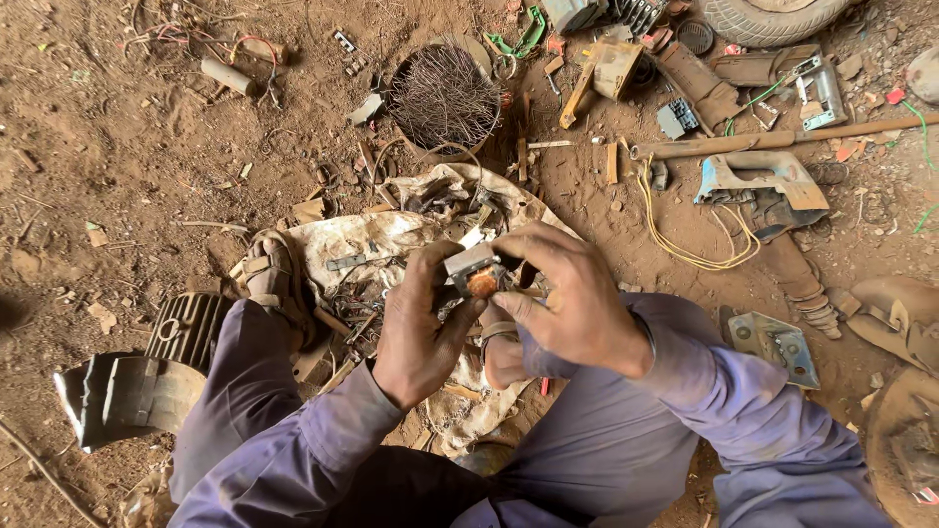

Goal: The person sits on the ground and disassembles a small electric motor, using a screwdriver to pry at the housing and remove the copper coil, then uses a hammer to tap the motor parts apart and sorts the separated pieces on a cloth.

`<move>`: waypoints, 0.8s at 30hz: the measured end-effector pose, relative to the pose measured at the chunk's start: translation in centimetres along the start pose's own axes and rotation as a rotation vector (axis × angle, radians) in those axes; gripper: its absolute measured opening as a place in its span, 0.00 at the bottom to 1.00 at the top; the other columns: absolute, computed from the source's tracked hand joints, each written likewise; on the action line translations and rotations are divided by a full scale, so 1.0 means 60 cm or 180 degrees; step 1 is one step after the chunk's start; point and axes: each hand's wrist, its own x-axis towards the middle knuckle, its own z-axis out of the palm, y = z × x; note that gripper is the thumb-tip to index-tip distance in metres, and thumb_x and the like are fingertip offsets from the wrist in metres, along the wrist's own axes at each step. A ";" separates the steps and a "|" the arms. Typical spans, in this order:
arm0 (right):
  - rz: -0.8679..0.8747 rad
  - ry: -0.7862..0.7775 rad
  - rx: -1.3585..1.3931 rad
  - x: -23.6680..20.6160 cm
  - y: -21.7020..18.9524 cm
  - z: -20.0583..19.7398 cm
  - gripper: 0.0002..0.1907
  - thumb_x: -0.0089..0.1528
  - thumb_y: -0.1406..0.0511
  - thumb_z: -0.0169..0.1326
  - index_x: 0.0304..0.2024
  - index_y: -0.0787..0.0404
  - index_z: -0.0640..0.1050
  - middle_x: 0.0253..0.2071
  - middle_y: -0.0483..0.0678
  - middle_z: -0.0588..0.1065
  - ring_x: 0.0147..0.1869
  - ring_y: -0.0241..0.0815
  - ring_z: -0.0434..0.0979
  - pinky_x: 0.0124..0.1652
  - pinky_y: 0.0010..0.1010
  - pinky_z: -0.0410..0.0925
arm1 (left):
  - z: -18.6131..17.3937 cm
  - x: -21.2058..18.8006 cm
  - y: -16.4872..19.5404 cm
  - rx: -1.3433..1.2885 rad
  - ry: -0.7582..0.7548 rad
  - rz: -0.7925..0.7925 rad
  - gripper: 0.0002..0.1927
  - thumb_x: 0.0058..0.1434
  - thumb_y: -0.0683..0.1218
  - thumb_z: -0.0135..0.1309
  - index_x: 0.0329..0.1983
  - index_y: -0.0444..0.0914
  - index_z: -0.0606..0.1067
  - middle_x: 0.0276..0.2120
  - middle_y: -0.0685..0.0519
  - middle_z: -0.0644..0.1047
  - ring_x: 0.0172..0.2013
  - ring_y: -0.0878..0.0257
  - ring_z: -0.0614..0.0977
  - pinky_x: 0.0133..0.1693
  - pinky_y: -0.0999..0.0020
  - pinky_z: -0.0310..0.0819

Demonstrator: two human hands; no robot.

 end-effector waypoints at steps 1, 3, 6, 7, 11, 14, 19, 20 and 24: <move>0.0030 -0.0059 0.0084 0.001 0.005 0.000 0.25 0.57 0.64 0.65 0.53 0.70 0.77 0.52 0.59 0.77 0.56 0.57 0.80 0.54 0.42 0.72 | -0.001 0.001 0.002 0.0058 0.0011 -0.0014 0.27 0.62 0.35 0.59 0.61 0.30 0.62 0.48 0.41 0.79 0.49 0.55 0.86 0.48 0.64 0.85; 0.0086 -0.0175 0.0257 0.002 0.011 0.001 0.24 0.56 0.65 0.63 0.52 0.70 0.77 0.51 0.59 0.78 0.56 0.57 0.81 0.54 0.42 0.72 | -0.003 0.003 0.008 0.0180 0.0036 -0.0043 0.28 0.61 0.37 0.61 0.60 0.30 0.62 0.46 0.39 0.81 0.48 0.52 0.88 0.47 0.62 0.86; 0.0063 -0.0182 0.0277 0.000 0.014 0.006 0.24 0.56 0.66 0.62 0.53 0.71 0.77 0.52 0.59 0.78 0.56 0.57 0.80 0.55 0.42 0.71 | -0.006 0.002 0.014 0.0475 0.0086 -0.0121 0.29 0.59 0.39 0.64 0.59 0.30 0.63 0.45 0.39 0.82 0.47 0.51 0.88 0.45 0.61 0.86; 0.0104 -0.0219 0.0312 0.000 0.015 0.007 0.24 0.56 0.66 0.62 0.53 0.71 0.77 0.52 0.59 0.78 0.56 0.57 0.81 0.54 0.42 0.72 | -0.007 0.001 0.016 0.0470 0.0086 -0.0100 0.30 0.58 0.40 0.65 0.59 0.30 0.63 0.44 0.38 0.82 0.46 0.50 0.88 0.44 0.61 0.86; 0.0222 -0.0414 0.0697 0.002 0.024 0.019 0.27 0.57 0.66 0.60 0.57 0.72 0.74 0.53 0.59 0.77 0.56 0.54 0.80 0.55 0.42 0.71 | -0.010 0.001 0.008 0.0719 0.0007 -0.0183 0.31 0.55 0.39 0.65 0.58 0.30 0.63 0.38 0.38 0.83 0.37 0.49 0.88 0.37 0.59 0.84; 0.0945 -0.1181 0.0204 0.020 0.036 0.059 0.30 0.55 0.65 0.62 0.58 0.70 0.72 0.47 0.58 0.76 0.49 0.52 0.80 0.49 0.41 0.73 | 0.003 0.002 -0.042 0.1096 -0.0230 -0.0626 0.27 0.58 0.40 0.59 0.59 0.30 0.63 0.34 0.40 0.82 0.26 0.49 0.85 0.27 0.59 0.80; 0.0238 -0.0193 -0.0338 0.022 0.055 0.035 0.20 0.62 0.64 0.63 0.54 0.66 0.79 0.45 0.54 0.78 0.40 0.44 0.79 0.39 0.34 0.74 | 0.037 -0.056 -0.219 0.2184 -0.1632 -0.1199 0.10 0.70 0.48 0.49 0.45 0.36 0.73 0.27 0.45 0.81 0.20 0.53 0.80 0.23 0.57 0.74; 0.0091 -0.0119 -0.0131 0.018 0.050 0.022 0.18 0.64 0.64 0.63 0.53 0.66 0.79 0.43 0.52 0.78 0.40 0.43 0.80 0.39 0.31 0.74 | 0.040 -0.077 -0.255 0.2157 -0.1673 -0.1193 0.09 0.69 0.47 0.47 0.44 0.36 0.73 0.28 0.45 0.81 0.22 0.53 0.80 0.24 0.58 0.75; -0.0423 0.0193 0.0322 -0.013 0.030 -0.029 0.13 0.70 0.61 0.62 0.51 0.63 0.79 0.40 0.47 0.79 0.40 0.39 0.81 0.40 0.25 0.73 | 0.055 -0.155 -0.350 0.2768 -0.1868 -0.0882 0.09 0.66 0.44 0.42 0.43 0.37 0.71 0.35 0.45 0.81 0.28 0.56 0.81 0.28 0.60 0.80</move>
